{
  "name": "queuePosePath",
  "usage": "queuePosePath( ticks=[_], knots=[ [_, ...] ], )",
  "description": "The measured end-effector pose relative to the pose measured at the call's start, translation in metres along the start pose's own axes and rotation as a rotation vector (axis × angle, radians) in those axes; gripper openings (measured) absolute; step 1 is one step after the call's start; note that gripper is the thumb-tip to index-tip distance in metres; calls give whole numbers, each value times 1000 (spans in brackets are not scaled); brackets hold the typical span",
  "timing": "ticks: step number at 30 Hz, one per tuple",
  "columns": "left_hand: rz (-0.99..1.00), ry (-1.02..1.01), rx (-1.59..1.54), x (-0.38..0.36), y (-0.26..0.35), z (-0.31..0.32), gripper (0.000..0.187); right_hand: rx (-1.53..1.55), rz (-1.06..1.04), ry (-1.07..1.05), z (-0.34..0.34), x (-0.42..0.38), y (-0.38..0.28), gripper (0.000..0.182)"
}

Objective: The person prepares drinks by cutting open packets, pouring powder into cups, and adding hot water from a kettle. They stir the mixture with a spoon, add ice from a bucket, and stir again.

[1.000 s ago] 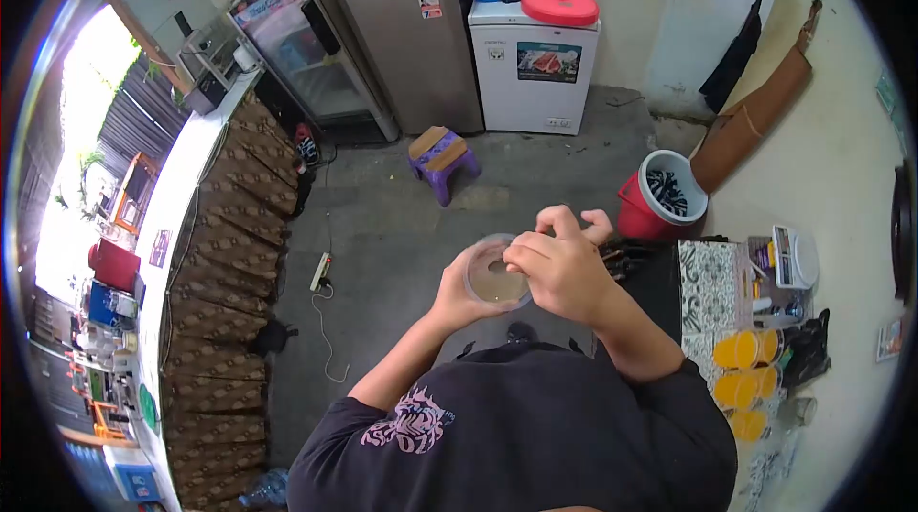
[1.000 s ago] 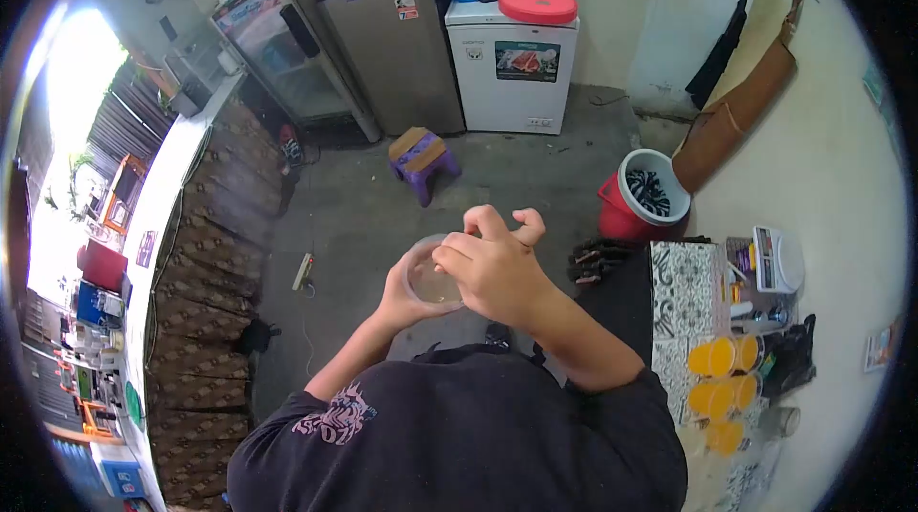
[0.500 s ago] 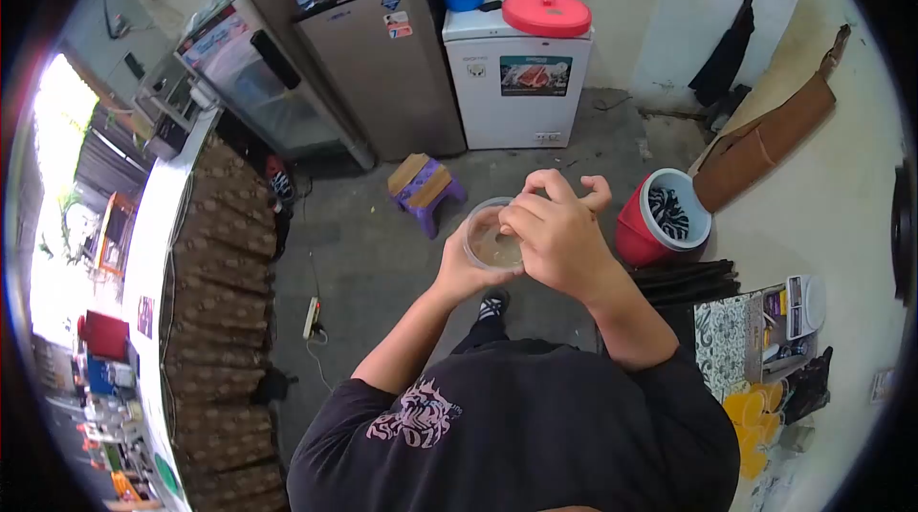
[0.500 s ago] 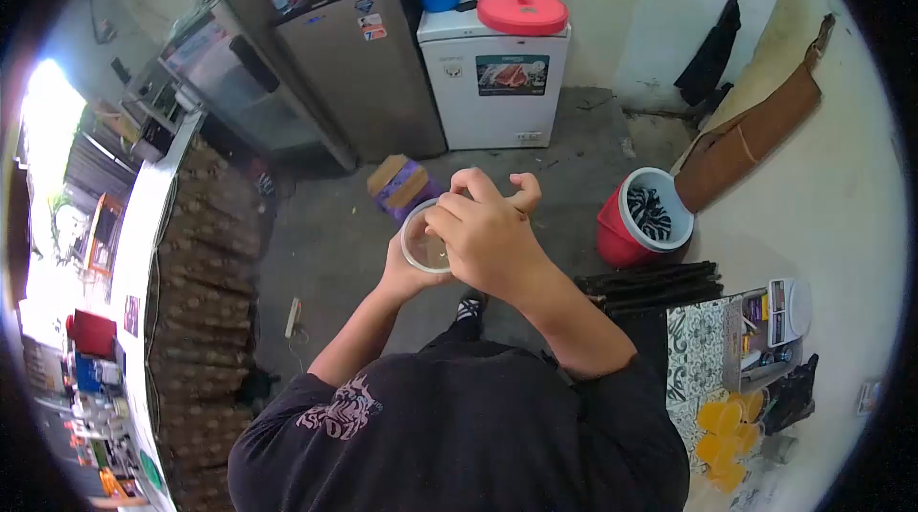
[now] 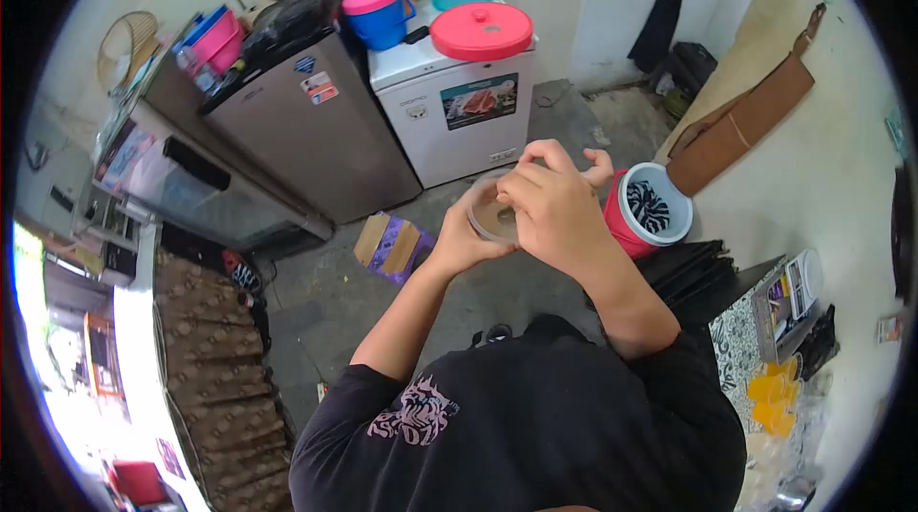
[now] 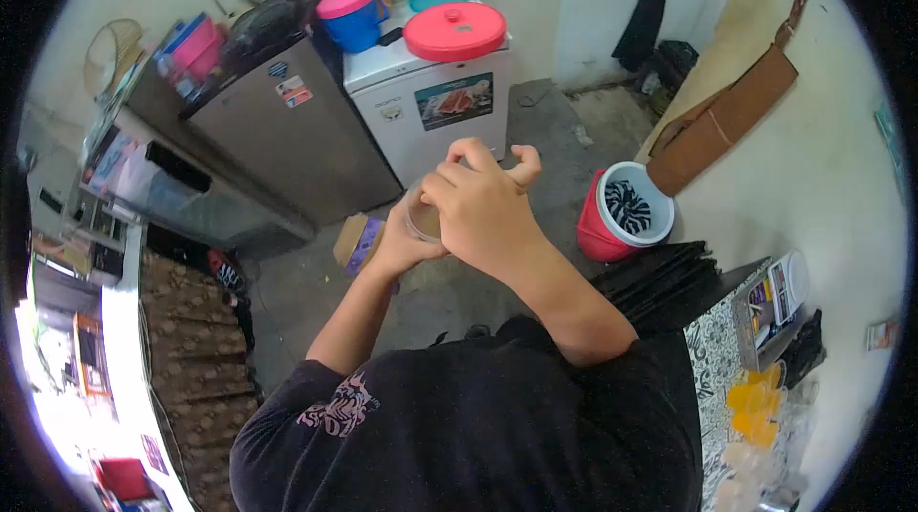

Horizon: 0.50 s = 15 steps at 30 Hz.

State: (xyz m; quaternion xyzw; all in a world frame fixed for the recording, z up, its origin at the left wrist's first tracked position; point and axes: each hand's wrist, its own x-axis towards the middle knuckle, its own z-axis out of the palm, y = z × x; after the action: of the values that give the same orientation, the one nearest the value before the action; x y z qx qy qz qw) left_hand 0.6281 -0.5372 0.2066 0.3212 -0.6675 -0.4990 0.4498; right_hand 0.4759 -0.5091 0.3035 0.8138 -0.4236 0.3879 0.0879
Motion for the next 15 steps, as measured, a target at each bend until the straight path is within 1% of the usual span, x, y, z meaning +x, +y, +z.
queuePosePath(
  ticks=[2,5,8,11,14,15],
  knots=[
    [-18,-22,-7,27,-13,-5,76,44,23,-68,4,10,19,12],
    [10,-47,-30,67,-30,-1,75,-95,73,38,20,23,49,13],
    [-11,-50,30,112,-40,6,74,-2,94,-78,21,37,88,11],
    [67,-77,-70,163,-53,19,73,-88,159,44,27,52,134,12],
    [18,-102,-16,215,-65,27,74,-43,203,49,31,65,193,9],
    [33,-108,-71,232,-75,32,74,-27,258,90,31,69,209,14]
  ],
)
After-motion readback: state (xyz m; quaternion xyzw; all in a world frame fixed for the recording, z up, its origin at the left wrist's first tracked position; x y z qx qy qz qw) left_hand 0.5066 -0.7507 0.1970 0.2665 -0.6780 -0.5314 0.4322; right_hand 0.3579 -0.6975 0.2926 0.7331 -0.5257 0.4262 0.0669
